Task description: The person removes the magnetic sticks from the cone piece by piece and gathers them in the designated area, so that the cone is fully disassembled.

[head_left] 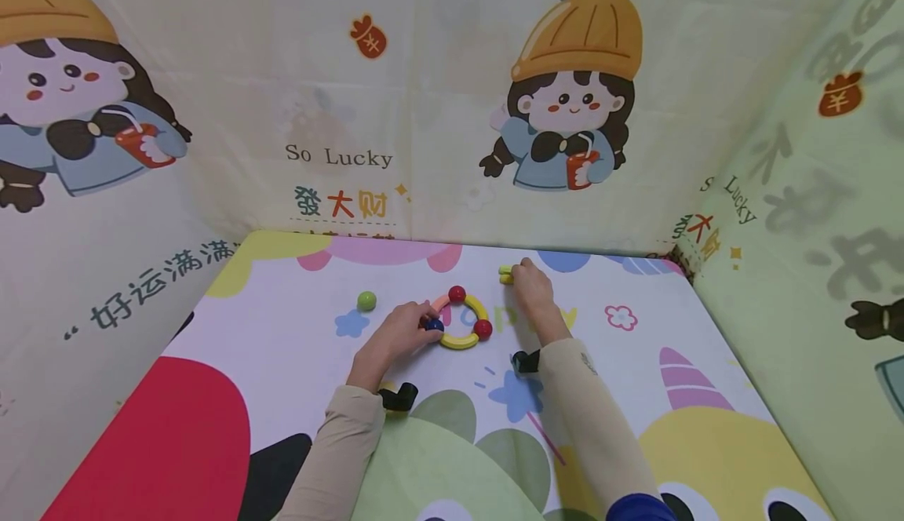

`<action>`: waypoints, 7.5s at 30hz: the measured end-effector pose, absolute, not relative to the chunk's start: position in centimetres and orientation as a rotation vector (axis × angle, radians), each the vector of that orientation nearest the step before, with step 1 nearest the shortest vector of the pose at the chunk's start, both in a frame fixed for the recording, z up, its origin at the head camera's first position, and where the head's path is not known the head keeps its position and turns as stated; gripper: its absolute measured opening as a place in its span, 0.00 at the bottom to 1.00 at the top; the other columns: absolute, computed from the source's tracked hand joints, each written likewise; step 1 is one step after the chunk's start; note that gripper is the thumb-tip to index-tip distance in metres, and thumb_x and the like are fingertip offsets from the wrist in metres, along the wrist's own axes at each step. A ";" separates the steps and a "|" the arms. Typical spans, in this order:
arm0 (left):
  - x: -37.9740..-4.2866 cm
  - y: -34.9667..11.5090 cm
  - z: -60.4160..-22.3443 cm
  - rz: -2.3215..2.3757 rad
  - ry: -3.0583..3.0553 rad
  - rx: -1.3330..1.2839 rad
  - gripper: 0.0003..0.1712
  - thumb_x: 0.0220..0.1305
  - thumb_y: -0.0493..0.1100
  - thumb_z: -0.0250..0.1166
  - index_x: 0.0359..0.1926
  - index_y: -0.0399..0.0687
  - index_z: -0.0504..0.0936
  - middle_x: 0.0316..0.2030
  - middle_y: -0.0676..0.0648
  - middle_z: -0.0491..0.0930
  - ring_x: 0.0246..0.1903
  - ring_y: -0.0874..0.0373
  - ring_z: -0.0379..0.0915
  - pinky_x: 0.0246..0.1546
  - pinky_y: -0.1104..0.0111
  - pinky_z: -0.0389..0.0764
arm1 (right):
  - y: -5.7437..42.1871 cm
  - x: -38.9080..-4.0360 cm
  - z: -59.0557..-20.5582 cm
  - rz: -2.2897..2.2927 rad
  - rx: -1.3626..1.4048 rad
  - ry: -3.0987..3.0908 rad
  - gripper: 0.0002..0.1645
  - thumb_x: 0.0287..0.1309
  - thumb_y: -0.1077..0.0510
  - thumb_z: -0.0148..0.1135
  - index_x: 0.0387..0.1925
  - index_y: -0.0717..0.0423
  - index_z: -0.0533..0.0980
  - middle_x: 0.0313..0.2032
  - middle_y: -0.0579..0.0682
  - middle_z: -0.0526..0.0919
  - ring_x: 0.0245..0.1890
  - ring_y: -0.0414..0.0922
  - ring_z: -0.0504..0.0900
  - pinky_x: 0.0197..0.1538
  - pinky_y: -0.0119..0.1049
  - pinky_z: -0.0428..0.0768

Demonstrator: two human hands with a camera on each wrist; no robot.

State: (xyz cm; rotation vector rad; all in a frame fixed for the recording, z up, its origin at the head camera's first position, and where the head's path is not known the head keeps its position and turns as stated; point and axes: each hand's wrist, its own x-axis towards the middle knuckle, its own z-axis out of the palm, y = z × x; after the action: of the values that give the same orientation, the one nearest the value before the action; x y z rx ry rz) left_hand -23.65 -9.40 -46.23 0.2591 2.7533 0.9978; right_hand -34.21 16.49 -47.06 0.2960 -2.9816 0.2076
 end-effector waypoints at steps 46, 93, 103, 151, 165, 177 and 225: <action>-23.6 -9.4 -46.5 1.018 2.752 0.258 0.20 0.64 0.49 0.70 0.55 0.48 0.81 0.41 0.48 0.80 0.41 0.54 0.73 0.52 0.60 0.80 | 13.0 -28.3 -45.2 0.915 0.073 -3.007 0.24 0.65 0.51 0.65 0.58 0.59 0.77 0.54 0.58 0.80 0.54 0.53 0.79 0.58 0.46 0.82; -23.2 -9.0 -46.1 0.937 2.814 0.280 0.19 0.63 0.48 0.71 0.53 0.47 0.82 0.43 0.46 0.82 0.43 0.53 0.74 0.56 0.57 0.80 | 12.5 -27.3 -44.0 0.946 0.204 -3.079 0.25 0.64 0.50 0.66 0.58 0.59 0.78 0.51 0.58 0.82 0.48 0.52 0.79 0.53 0.45 0.83; -23.3 -9.0 -46.2 0.951 2.831 0.285 0.18 0.63 0.48 0.71 0.51 0.48 0.84 0.41 0.47 0.82 0.40 0.55 0.74 0.51 0.60 0.80 | 12.4 -27.1 -43.6 0.951 0.234 -3.097 0.25 0.65 0.50 0.66 0.58 0.58 0.78 0.50 0.57 0.82 0.47 0.51 0.79 0.52 0.44 0.83; -23.5 -10.8 -46.1 1.022 2.773 0.470 0.14 0.69 0.44 0.65 0.54 0.51 0.83 0.42 0.46 0.84 0.44 0.54 0.78 0.50 0.57 0.78 | 6.8 -22.5 -44.0 0.735 0.654 -3.207 0.14 0.64 0.51 0.67 0.40 0.57 0.76 0.24 0.47 0.75 0.24 0.42 0.73 0.27 0.29 0.70; -23.4 -10.9 -46.3 1.048 2.721 0.377 0.21 0.68 0.44 0.66 0.61 0.53 0.81 0.44 0.47 0.83 0.45 0.55 0.76 0.56 0.57 0.78 | 6.3 -21.2 -45.9 0.761 0.610 -3.235 0.26 0.62 0.41 0.65 0.16 0.51 0.74 0.11 0.45 0.66 0.14 0.42 0.69 0.20 0.30 0.61; -23.5 -10.7 -46.6 1.031 2.732 0.389 0.19 0.67 0.44 0.67 0.58 0.53 0.83 0.42 0.48 0.84 0.41 0.56 0.76 0.51 0.59 0.78 | 5.8 -20.9 -46.8 0.808 0.617 -3.246 0.20 0.63 0.49 0.62 0.16 0.48 0.75 0.10 0.44 0.72 0.12 0.40 0.72 0.18 0.28 0.61; -23.8 -10.8 -46.7 1.056 2.689 0.322 0.21 0.66 0.45 0.68 0.60 0.54 0.82 0.45 0.47 0.83 0.43 0.55 0.76 0.55 0.58 0.80 | 11.7 -23.3 -42.4 0.948 0.673 -3.087 0.16 0.62 0.60 0.67 0.51 0.58 0.80 0.37 0.49 0.82 0.35 0.43 0.76 0.44 0.36 0.81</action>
State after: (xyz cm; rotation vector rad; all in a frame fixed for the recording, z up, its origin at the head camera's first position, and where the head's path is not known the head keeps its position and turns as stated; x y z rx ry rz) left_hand -23.81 -10.79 -46.72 0.3225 2.6886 1.0562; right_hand -23.31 11.73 -42.35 0.6734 -3.0869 0.9485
